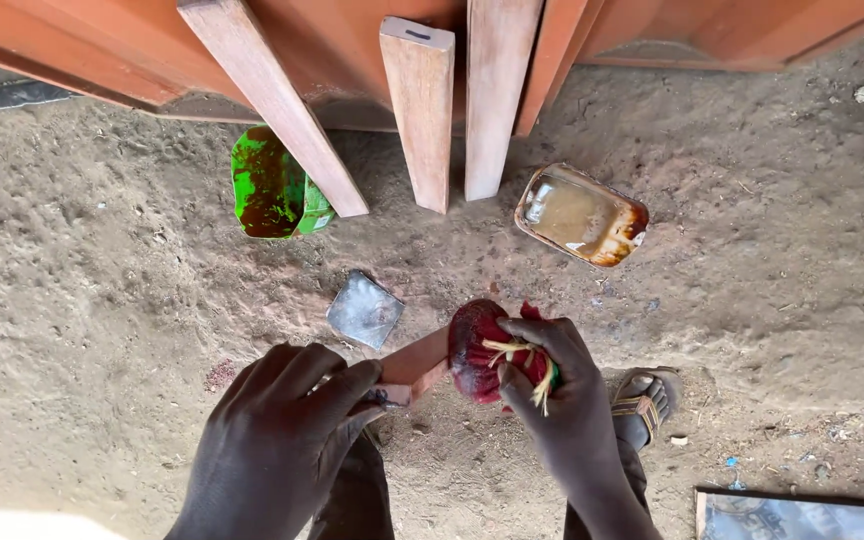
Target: Applying wood stain to multiple wooden planks using a rag
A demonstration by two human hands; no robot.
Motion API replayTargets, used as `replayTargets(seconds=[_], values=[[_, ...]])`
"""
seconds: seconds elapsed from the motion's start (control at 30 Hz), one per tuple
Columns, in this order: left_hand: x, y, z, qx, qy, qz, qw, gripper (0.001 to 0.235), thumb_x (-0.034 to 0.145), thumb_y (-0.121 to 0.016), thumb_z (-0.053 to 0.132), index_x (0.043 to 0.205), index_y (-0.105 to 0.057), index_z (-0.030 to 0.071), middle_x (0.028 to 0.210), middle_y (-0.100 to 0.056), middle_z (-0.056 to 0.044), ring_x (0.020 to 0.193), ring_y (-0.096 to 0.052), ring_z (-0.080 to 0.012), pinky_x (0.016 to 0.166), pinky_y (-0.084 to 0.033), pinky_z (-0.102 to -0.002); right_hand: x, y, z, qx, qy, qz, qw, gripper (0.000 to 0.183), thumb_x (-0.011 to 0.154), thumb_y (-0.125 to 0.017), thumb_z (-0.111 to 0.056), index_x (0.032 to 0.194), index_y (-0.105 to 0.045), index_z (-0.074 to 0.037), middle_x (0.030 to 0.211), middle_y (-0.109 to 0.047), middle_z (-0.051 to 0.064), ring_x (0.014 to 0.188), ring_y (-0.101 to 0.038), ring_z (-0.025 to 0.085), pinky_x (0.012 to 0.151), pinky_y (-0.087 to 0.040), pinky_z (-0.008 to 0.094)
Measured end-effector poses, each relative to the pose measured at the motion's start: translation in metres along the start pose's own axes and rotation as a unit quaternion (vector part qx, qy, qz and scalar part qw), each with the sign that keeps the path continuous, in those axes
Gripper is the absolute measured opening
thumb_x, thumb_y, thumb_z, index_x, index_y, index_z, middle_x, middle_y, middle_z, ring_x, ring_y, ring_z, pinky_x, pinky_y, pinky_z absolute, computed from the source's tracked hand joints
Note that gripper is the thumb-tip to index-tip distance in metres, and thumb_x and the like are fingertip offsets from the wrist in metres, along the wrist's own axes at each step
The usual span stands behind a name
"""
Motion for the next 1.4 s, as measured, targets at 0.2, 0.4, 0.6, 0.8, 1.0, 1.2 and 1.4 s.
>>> replayTargets(seconds=[0.2,0.4,0.6,0.8,1.0,1.2,1.4], values=[[0.001,0.006,-0.010,0.010,0.009,0.028,1.000,0.026,0.084,-0.078,0.030,0.110,-0.074,0.028,0.084,-0.063,0.002,0.083,-0.061,-0.0269,0.066,-0.051,-0.042,-0.015,-0.010,-0.094,0.093,0.103,-0.003,0.990,0.043,0.081,-0.068,0.001,0.122,-0.070,-0.011,0.124,-0.063,0.013,0.122,-0.064,0.022,0.107,-0.048,0.031],[-0.020,-0.006,-0.036,-0.126,0.147,0.004,0.981,0.023,0.080,-0.082,0.028,0.103,-0.080,0.026,0.101,-0.061,0.001,0.087,-0.067,-0.0196,0.069,-0.054,-0.037,0.002,0.007,-0.081,0.199,0.082,0.017,0.976,0.036,0.093,-0.068,-0.009,0.129,-0.064,-0.014,0.127,-0.068,0.007,0.144,-0.054,0.026,0.129,-0.039,0.044],[-0.030,-0.017,-0.040,-0.249,0.171,-0.019,0.953,0.052,0.079,-0.083,0.036,0.126,-0.067,0.019,0.117,-0.077,-0.001,0.102,-0.074,-0.0185,0.089,-0.055,-0.033,-0.003,0.004,-0.006,0.141,-0.078,0.062,0.985,0.042,0.084,-0.071,0.002,0.124,-0.069,-0.008,0.122,-0.074,0.009,0.096,-0.069,0.015,0.071,-0.059,0.027],[-0.033,-0.024,-0.038,-0.261,0.165,-0.058,0.949,0.071,0.080,-0.083,0.037,0.144,-0.057,0.021,0.114,-0.070,-0.004,0.101,-0.071,-0.0215,0.086,-0.054,-0.035,-0.017,-0.037,0.015,0.152,-0.113,-0.008,0.982,0.038,0.086,-0.072,-0.007,0.124,-0.070,-0.012,0.087,-0.065,0.005,0.069,-0.059,0.011,0.052,-0.059,0.027],[-0.037,-0.026,-0.043,-0.212,0.091,-0.103,0.968,0.077,0.084,-0.079,0.021,0.152,-0.045,0.018,0.122,-0.065,-0.008,0.102,-0.070,-0.0274,0.078,-0.058,-0.040,-0.010,-0.045,0.009,0.080,-0.035,0.000,0.996,0.040,0.085,-0.071,-0.007,0.124,-0.068,-0.013,0.117,-0.071,0.004,0.096,-0.066,0.014,0.084,-0.054,0.028],[-0.035,-0.030,-0.040,-0.223,0.048,-0.070,0.971,0.069,0.081,-0.084,0.022,0.142,-0.053,0.014,0.110,-0.069,-0.007,0.092,-0.069,-0.0263,0.075,-0.053,-0.037,-0.029,-0.045,-0.041,-0.023,0.012,0.005,1.000,0.037,0.084,-0.074,-0.010,0.120,-0.070,-0.017,0.099,-0.073,-0.001,0.074,-0.068,0.006,0.067,-0.060,0.022],[-0.022,-0.020,-0.040,-0.254,0.043,-0.030,0.966,0.063,0.084,-0.080,0.027,0.139,-0.055,0.007,0.122,-0.071,-0.010,0.108,-0.072,-0.0260,0.089,-0.055,-0.035,-0.030,-0.047,-0.094,0.128,0.055,-0.013,0.990,0.045,0.079,-0.064,0.004,0.120,-0.073,-0.012,0.109,-0.059,0.007,0.090,-0.065,0.013,0.075,-0.059,0.021]])
Point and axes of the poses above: each hand's wrist, its own x-axis towards the middle knuckle, its own y-axis out of the back of the hand, z = x × y, the point moved 5 cm from there along x, towards the middle knuckle
